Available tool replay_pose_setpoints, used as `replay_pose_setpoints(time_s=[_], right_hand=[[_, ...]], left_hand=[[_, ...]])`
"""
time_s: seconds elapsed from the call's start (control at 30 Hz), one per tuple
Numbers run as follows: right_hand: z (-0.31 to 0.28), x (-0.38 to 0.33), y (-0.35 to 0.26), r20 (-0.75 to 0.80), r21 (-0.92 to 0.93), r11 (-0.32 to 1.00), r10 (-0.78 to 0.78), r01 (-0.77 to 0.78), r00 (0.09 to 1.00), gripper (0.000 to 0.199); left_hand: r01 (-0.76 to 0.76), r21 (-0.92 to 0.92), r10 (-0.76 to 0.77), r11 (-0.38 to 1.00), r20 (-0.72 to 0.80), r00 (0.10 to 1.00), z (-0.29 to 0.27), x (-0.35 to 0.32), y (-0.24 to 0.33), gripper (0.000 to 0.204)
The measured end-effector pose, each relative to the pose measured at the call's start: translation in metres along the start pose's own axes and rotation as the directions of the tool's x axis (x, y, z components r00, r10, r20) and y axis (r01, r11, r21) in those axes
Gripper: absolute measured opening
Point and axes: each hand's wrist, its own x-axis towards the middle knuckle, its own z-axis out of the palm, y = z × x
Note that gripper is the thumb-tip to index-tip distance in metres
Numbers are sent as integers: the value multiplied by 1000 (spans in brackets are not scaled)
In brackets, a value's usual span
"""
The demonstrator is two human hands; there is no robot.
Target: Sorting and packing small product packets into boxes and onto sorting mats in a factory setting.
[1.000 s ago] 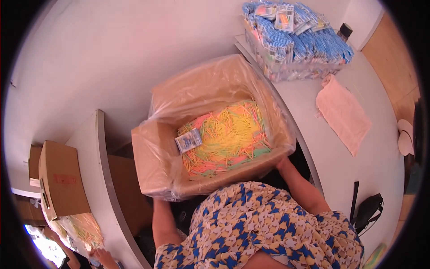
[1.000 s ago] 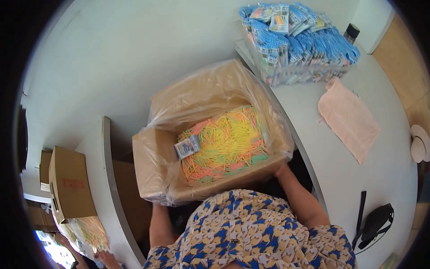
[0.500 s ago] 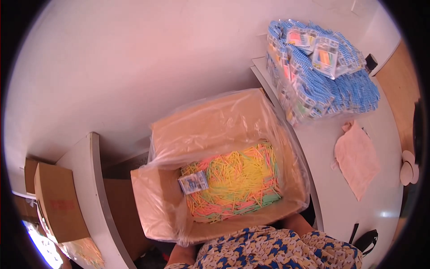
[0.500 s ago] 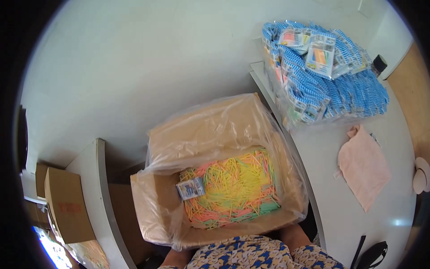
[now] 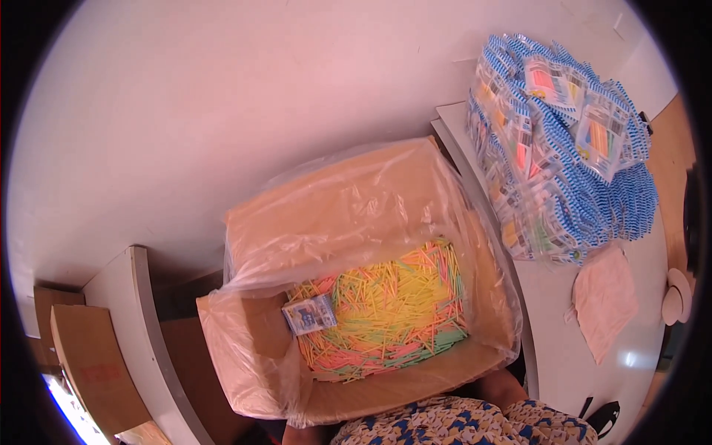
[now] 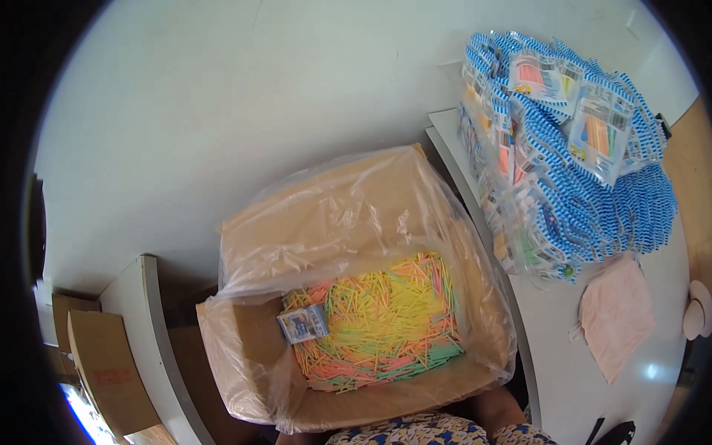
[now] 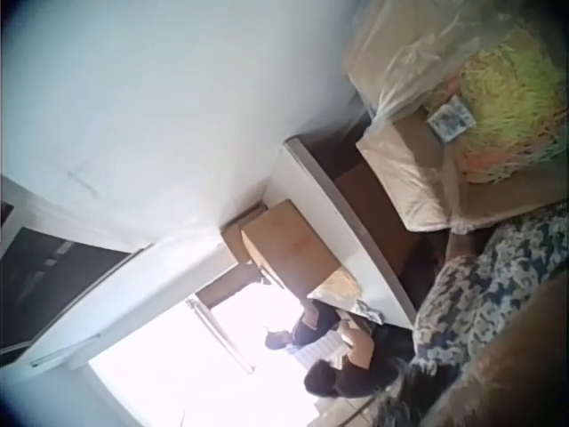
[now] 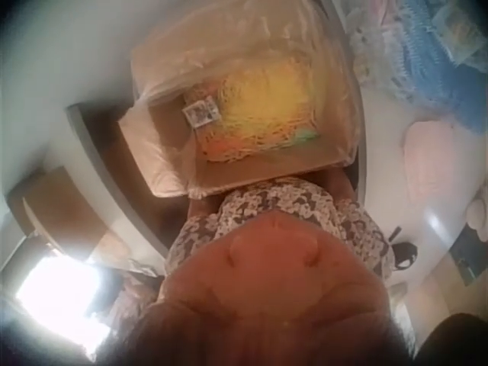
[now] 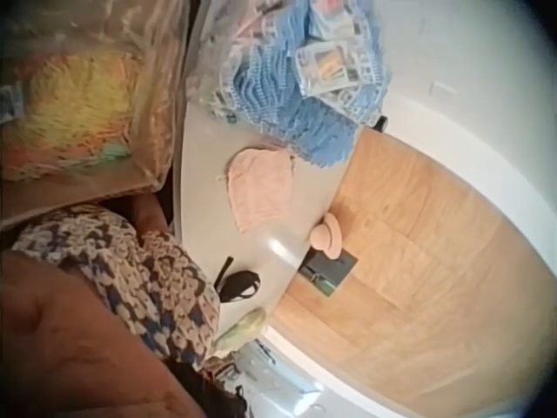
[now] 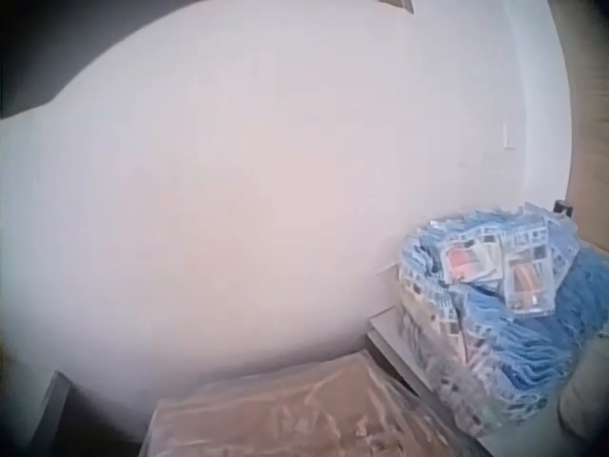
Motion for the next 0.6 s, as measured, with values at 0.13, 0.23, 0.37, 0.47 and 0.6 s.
replay_pose_setpoints(time_s=[0.13,0.23,0.37,0.47,0.6], right_hand=[[-12,-35,15,-88,-23,998,53,-55,995,44],[-20,-72,28,-155,-35,995,87,-94,984,43],[-28,-105,40,-203,-47,995,82,-93,976,43],[-29,-160,63,-273,-22,991,121,-133,954,43],[2,-267,83,-358,13,978,200,-209,912,43]], left_hand=[[103,11,-102,995,-77,992,-7,-37,-21,62],[184,20,-180,983,-129,975,-19,-72,-37,62],[245,49,-236,968,-151,960,-19,-97,-48,62],[336,84,-314,938,-206,927,-20,-146,-45,62],[456,111,-407,883,-303,862,-12,-250,-12,63]])
